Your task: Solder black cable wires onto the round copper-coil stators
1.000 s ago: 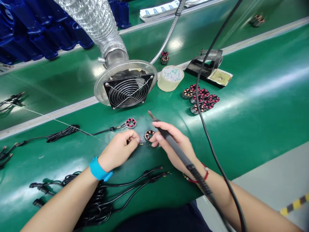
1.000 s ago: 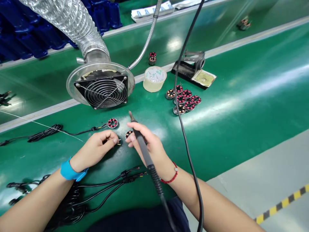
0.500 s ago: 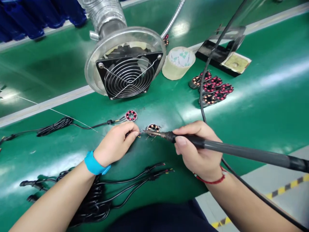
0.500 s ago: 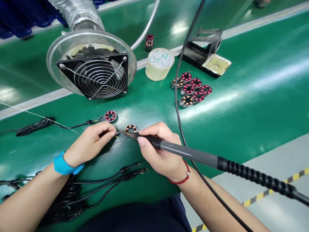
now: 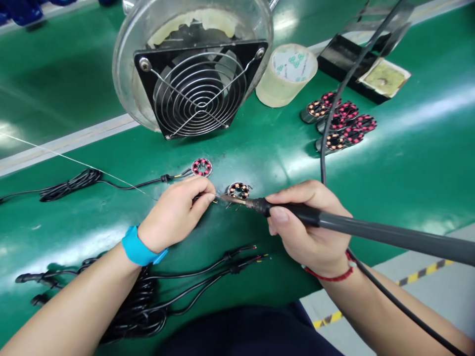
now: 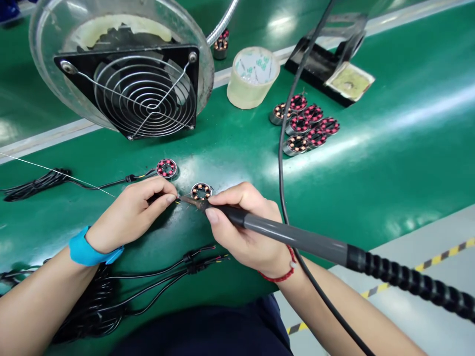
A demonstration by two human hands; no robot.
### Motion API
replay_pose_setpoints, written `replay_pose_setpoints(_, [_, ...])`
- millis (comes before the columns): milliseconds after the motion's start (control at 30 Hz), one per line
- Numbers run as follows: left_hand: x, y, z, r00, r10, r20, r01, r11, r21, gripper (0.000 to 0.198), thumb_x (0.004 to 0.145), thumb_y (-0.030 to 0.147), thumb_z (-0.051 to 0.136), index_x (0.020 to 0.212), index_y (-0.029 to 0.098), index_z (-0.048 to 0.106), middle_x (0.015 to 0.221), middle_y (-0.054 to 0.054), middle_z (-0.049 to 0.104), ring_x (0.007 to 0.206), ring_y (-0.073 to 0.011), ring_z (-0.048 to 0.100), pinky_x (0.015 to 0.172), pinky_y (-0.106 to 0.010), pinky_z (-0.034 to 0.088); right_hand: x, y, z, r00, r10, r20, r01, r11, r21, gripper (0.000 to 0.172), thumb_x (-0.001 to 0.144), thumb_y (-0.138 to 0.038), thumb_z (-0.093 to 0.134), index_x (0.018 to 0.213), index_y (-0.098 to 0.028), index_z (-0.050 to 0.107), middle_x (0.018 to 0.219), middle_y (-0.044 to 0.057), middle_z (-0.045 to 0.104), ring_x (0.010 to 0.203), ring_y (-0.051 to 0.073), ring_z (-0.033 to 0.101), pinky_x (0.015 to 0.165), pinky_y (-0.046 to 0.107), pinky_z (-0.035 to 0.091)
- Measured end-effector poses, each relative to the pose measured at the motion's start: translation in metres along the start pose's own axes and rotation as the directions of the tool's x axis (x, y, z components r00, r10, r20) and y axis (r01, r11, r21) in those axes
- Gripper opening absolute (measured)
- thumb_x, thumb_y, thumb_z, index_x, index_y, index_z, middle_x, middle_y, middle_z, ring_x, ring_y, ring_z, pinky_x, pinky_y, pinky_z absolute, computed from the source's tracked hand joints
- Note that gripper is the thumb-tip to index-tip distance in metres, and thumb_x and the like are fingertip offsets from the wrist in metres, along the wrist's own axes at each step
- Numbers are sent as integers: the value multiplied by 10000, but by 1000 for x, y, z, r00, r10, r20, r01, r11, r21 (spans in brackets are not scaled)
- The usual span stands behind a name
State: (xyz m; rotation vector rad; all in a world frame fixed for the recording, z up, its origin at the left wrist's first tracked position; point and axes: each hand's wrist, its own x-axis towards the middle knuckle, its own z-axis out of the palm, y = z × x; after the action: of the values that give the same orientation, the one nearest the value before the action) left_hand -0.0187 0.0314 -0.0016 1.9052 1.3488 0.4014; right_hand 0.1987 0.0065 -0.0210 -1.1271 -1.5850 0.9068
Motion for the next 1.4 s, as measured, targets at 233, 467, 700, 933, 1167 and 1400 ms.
replay_pose_setpoints(233, [2,-1,0,1000,4,-6,-4,1000,10,162,910,190,451,811,174,578,780,3,590,745,-139,533,710,-265,402,0,-1,-1,999,-16,-35,15,999,-34,98,844,-290,679,927,-244,654,718,-1,661,498,116,592,445,263,490])
replay_pose_setpoints(467, [1,-2,1,1000,17,-12,-17,1000,5,164,917,185,462,801,169,576,746,18,568,709,-126,511,683,-257,388,2,0,0,997,-62,-48,62,998,-14,102,841,-265,678,933,-230,652,709,-21,662,471,97,580,427,235,478])
replay_pose_setpoints(700, [1,-2,1,999,31,-29,-31,1000,3,150,915,158,476,801,160,573,762,20,570,724,-120,511,688,-248,386,6,0,-1,993,-107,-43,105,993,-47,142,843,-224,664,985,-222,653,801,-6,678,519,80,601,484,208,511])
replay_pose_setpoints(933, [2,0,0,999,34,-22,-34,999,4,155,912,159,475,790,163,571,741,21,554,717,-123,503,683,-252,377,12,-5,5,984,-150,98,162,977,-137,307,881,-179,622,1178,-254,600,1006,16,719,726,117,702,689,237,588])
replay_pose_setpoints(1167, [2,2,0,999,40,-21,-40,999,-27,168,900,160,475,762,157,571,722,19,549,717,-125,503,676,-254,375,13,2,15,974,-133,183,147,987,-68,362,967,-206,481,1320,-283,484,965,-11,728,740,102,704,716,249,576])
replay_pose_setpoints(1400, [-1,3,1,997,-62,-37,52,971,-235,146,887,195,467,777,170,560,720,26,549,682,-116,492,657,-244,395,19,6,24,922,-242,304,322,913,-251,294,879,-109,551,1158,-199,525,887,32,686,836,197,583,788,372,456])
